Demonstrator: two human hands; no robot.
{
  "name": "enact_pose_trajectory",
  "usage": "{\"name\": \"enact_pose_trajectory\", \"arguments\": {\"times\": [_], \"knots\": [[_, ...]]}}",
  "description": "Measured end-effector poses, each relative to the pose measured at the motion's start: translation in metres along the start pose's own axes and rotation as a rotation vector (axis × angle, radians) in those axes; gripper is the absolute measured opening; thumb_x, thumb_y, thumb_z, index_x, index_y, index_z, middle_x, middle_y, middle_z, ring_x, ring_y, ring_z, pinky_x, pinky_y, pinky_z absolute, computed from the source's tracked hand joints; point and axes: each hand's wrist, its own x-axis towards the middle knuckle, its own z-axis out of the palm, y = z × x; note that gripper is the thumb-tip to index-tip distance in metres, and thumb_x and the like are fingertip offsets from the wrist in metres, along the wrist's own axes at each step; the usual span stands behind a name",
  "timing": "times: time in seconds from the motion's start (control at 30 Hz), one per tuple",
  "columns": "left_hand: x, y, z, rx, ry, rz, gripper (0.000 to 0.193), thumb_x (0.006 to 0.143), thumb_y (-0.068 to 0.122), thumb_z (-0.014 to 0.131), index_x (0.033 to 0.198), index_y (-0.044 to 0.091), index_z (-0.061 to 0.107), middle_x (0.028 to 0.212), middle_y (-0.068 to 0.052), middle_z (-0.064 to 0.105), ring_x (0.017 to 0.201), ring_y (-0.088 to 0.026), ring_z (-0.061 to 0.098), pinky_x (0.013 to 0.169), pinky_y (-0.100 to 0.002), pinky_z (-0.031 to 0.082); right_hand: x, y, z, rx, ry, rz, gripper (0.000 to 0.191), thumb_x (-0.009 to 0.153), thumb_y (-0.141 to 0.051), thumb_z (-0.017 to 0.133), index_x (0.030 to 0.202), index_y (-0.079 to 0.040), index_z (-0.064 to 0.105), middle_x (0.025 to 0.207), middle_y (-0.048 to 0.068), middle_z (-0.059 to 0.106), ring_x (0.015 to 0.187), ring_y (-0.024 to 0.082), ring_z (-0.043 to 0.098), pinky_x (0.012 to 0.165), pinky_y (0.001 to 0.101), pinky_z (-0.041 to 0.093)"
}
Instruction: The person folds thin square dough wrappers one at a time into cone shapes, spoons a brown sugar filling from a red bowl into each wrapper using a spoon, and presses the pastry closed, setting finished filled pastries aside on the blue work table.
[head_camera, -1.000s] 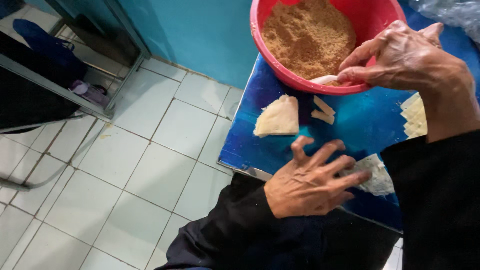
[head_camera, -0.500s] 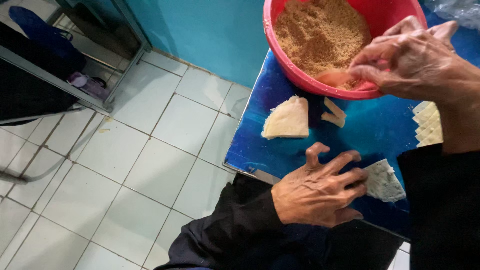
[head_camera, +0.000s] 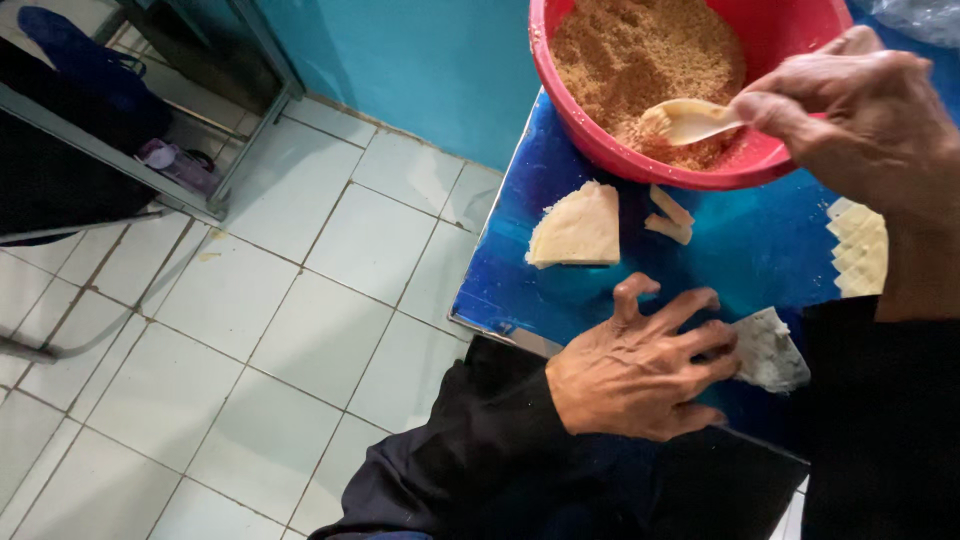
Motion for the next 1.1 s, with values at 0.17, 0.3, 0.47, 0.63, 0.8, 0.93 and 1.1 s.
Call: {"name": "enact_pose_trajectory", "arguments": {"times": [0.17, 0.3, 0.47, 0.63, 0.8, 0.93, 1.1], "knots": [[0.000, 0.002, -0.004, -0.016, 0.000, 0.015, 0.042, 0.079, 0.045, 0.078, 0.110, 0.018, 0.070, 0.122, 0.001, 0.060, 0.136, -0.023, 0.048, 0.107, -0.060, 0.025, -0.026, -0.019, -0.014, 0.088, 0.157, 0.107, 0.015, 0.109, -0.010, 0.069, 0.113, 0.002, 0.077, 0.075, 0.013, 0.066, 0.068, 0.017, 0.055, 0.068, 0.0320, 0.044], [0.000, 0.007, -0.011, -0.043, 0.032, 0.011, 0.041, 0.080, 0.045, 0.079, 0.109, 0.018, 0.070, 0.124, 0.002, 0.060, 0.136, -0.022, 0.047, 0.109, -0.057, 0.025, -0.060, -0.017, -0.019, 0.366, 0.207, 0.167, 0.016, 0.112, -0.008, 0.064, 0.107, 0.003, 0.074, 0.081, 0.005, 0.068, 0.068, 0.010, 0.061, 0.070, 0.0278, 0.048], [-0.003, 0.016, -0.016, -0.046, 0.004, 0.003, 0.047, 0.077, 0.044, 0.081, 0.113, 0.016, 0.070, 0.122, 0.001, 0.059, 0.135, -0.022, 0.046, 0.108, -0.057, 0.024, -0.140, -0.003, -0.027, 0.275, 0.092, 0.237, 0.018, 0.111, -0.014, 0.061, 0.106, -0.002, 0.073, 0.074, 0.005, 0.065, 0.062, 0.011, 0.061, 0.063, 0.0284, 0.050], [-0.003, 0.022, -0.023, -0.062, -0.035, -0.011, 0.048, 0.078, 0.043, 0.082, 0.114, 0.014, 0.069, 0.123, 0.001, 0.059, 0.136, -0.023, 0.046, 0.107, -0.057, 0.023, -0.212, -0.010, -0.024, -0.183, -0.005, 0.188, 0.015, 0.104, -0.014, 0.070, 0.104, -0.001, 0.078, 0.071, 0.010, 0.068, 0.075, 0.022, 0.063, 0.078, 0.0365, 0.048], [0.002, 0.027, -0.026, -0.078, -0.053, -0.033, 0.049, 0.078, 0.044, 0.082, 0.115, 0.015, 0.067, 0.125, 0.001, 0.059, 0.135, -0.023, 0.046, 0.108, -0.056, 0.023, -0.243, -0.009, -0.014, -0.026, -0.058, 0.305, 0.016, 0.097, -0.015, 0.073, 0.108, -0.003, 0.077, 0.079, 0.007, 0.072, 0.072, 0.014, 0.065, 0.075, 0.0323, 0.048], [0.003, 0.030, -0.025, -0.078, -0.053, -0.065, 0.053, 0.079, 0.045, 0.082, 0.118, 0.014, 0.064, 0.128, 0.000, 0.060, 0.136, -0.024, 0.047, 0.108, -0.056, 0.022, -0.257, -0.015, -0.006, -0.014, -0.023, 0.301, 0.015, 0.103, -0.017, 0.071, 0.114, -0.008, 0.075, 0.094, 0.005, 0.073, 0.083, 0.009, 0.067, 0.083, 0.0259, 0.048], [0.004, 0.032, -0.020, -0.029, -0.048, -0.095, 0.055, 0.081, 0.048, 0.080, 0.120, 0.013, 0.063, 0.127, -0.001, 0.061, 0.135, -0.025, 0.046, 0.109, -0.058, 0.019, -0.266, -0.033, -0.005, -0.343, 0.066, 0.120, 0.013, 0.096, -0.009, 0.078, 0.109, -0.007, 0.078, 0.098, 0.008, 0.076, 0.083, 0.015, 0.067, 0.092, 0.0361, 0.043]]}}
